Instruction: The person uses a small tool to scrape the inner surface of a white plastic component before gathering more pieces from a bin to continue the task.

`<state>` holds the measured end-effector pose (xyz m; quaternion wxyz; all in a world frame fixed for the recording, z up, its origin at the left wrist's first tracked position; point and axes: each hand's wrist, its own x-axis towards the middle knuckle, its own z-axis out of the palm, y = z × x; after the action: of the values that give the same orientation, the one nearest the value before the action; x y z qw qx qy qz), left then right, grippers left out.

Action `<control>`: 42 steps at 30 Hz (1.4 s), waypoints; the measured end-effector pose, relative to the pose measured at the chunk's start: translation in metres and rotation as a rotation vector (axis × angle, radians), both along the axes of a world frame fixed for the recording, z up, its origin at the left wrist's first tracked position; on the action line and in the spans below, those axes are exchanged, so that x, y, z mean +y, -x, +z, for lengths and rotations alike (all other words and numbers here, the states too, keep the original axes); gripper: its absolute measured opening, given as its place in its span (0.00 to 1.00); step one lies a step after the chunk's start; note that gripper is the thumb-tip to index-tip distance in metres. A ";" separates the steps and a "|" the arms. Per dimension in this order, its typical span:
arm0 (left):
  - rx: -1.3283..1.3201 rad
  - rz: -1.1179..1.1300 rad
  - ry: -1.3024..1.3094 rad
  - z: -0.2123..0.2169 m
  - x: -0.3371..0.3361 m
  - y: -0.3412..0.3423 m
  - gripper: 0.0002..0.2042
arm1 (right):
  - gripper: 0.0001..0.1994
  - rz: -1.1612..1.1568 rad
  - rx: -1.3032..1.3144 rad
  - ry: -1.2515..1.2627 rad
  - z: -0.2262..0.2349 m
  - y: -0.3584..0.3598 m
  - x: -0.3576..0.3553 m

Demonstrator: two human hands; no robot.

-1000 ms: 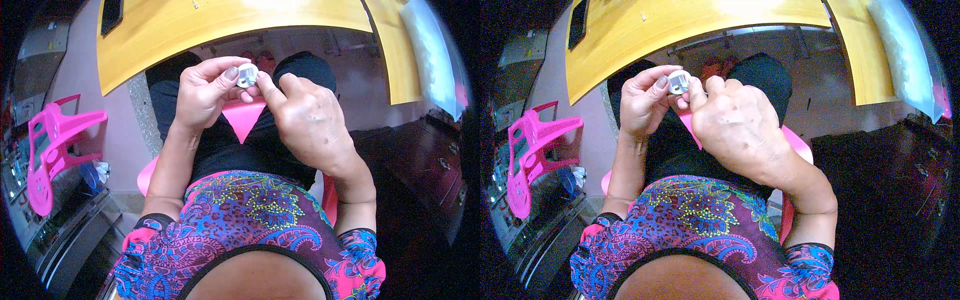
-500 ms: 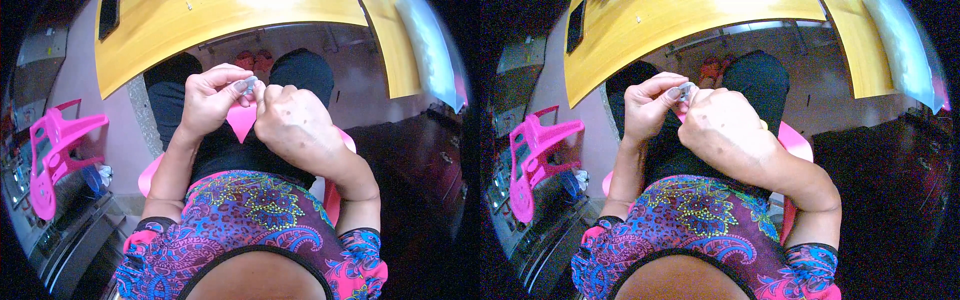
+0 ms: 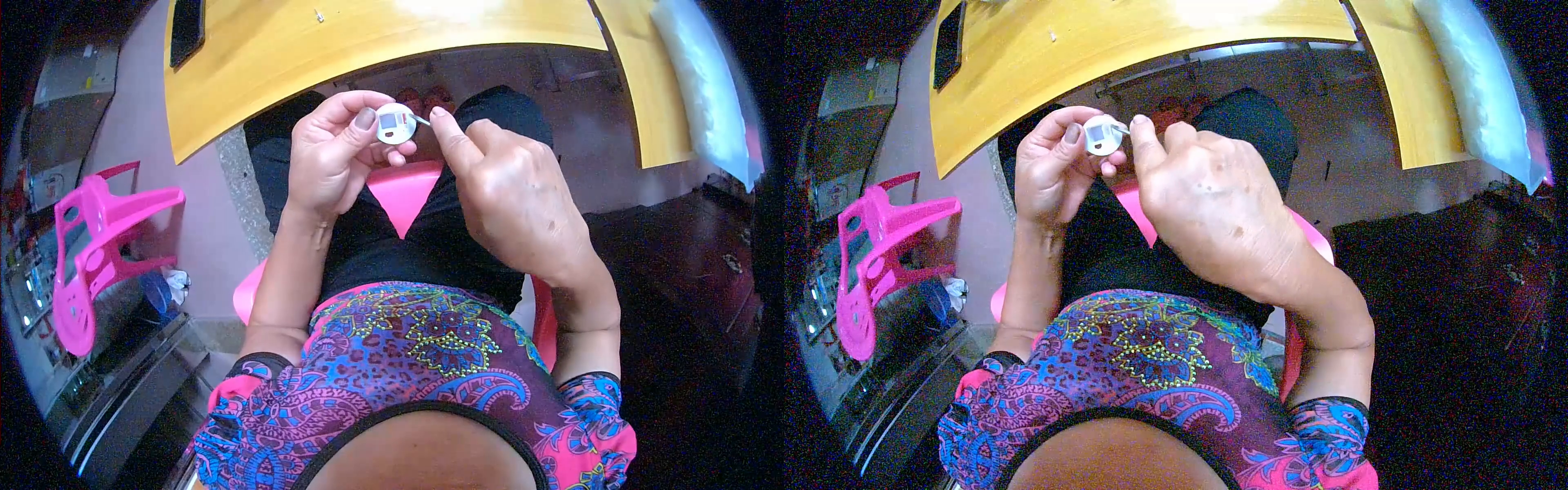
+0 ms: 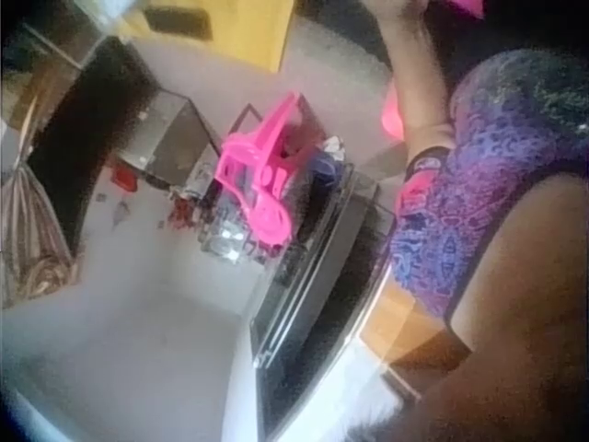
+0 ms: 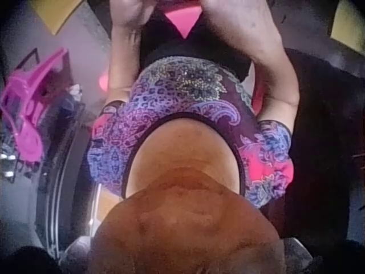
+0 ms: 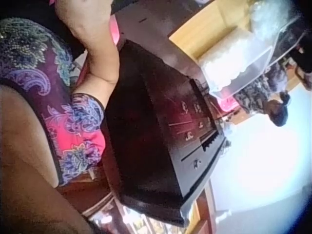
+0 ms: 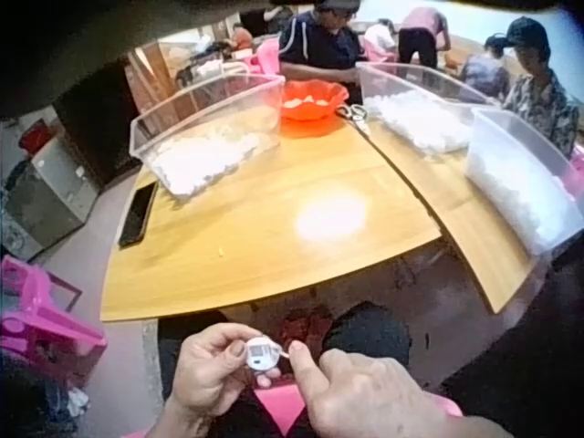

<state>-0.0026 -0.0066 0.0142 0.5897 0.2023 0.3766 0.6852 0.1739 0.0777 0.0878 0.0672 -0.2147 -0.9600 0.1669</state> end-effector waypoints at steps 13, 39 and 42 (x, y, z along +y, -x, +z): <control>0.002 0.023 0.020 -0.002 0.001 0.002 0.10 | 0.21 0.011 -0.088 0.074 0.006 0.002 0.000; 0.281 0.102 0.059 -0.007 -0.001 -0.018 0.09 | 0.18 0.101 -0.034 -0.175 -0.013 0.008 -0.011; 0.336 0.095 0.046 -0.011 -0.001 -0.019 0.09 | 0.17 0.122 -0.088 -0.162 -0.014 0.006 -0.009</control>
<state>0.0168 -0.0073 0.0036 0.4899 0.2827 0.4945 0.6600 0.1676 0.0684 0.0742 0.0319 -0.1569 -0.9836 0.0831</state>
